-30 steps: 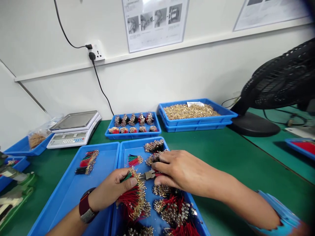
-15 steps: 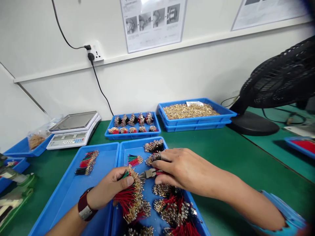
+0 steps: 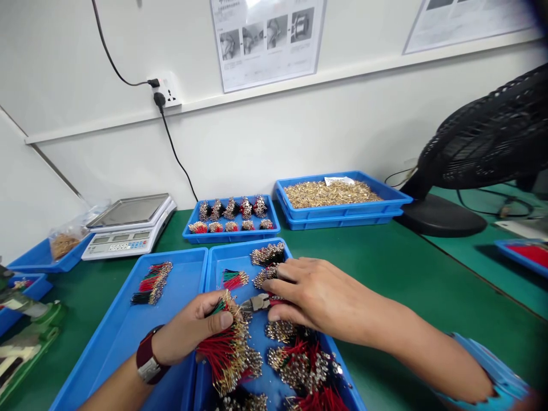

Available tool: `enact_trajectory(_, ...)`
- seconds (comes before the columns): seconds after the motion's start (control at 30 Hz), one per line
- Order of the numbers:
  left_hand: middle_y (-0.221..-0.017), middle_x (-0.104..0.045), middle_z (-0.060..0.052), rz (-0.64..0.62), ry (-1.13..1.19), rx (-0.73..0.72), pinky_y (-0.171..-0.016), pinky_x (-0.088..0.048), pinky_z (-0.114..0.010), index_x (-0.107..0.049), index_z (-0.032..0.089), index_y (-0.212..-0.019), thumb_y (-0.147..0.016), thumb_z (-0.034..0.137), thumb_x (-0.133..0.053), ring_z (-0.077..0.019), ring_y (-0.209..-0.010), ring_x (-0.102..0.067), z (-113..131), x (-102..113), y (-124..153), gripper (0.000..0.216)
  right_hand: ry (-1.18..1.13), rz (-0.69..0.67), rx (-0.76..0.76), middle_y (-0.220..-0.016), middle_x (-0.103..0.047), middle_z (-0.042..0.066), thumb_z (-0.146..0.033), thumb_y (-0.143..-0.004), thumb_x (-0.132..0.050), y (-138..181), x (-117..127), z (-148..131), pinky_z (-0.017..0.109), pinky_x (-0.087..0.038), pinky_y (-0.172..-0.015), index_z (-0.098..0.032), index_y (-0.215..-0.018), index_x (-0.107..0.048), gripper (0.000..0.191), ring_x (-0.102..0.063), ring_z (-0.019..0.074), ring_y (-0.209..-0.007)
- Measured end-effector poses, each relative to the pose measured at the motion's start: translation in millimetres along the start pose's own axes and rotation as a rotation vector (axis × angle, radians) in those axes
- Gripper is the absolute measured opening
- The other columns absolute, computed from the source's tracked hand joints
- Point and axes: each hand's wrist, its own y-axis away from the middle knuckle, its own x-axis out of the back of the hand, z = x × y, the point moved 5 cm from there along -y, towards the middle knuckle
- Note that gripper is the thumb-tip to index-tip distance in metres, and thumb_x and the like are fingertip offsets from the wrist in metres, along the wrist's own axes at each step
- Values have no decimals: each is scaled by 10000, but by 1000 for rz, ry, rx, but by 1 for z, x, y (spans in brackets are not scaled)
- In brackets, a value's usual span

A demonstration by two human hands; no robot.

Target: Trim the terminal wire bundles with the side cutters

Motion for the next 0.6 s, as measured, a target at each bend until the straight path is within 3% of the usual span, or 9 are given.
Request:
enact_trajectory(0.17,-710,-579,30,-9,-11,22,-356,-274,-161,-633,143,-975,-878,580,-722,-33,-412,-364,1,-1,0,457,-33,-10,20,-836,-608,46,-565,-1070,-372,0,0,0,356,-328,-652,-185,-1090,-667,481,-519,204,-735)
enact_trajectory(0.33,-750,-594,5,-18,-25,-10,-460,-343,-182,-641,141,-956,-877,574,-729,-71,-519,-457,2,-1,-1,448,-55,-24,17,-862,-611,53,-584,-1061,-375,-1,-2,-1,353,-331,-658,-182,-1084,-660,493,-515,202,-745)
enact_trajectory(0.6,-697,-593,7,-34,-88,-22,-491,-322,-213,-662,146,-938,-904,577,-694,-79,-502,-424,-1,0,0,433,-87,-51,29,-807,-580,35,-588,-1057,-391,-2,-5,-1,341,-316,-644,-187,-940,-629,480,-479,188,-717)
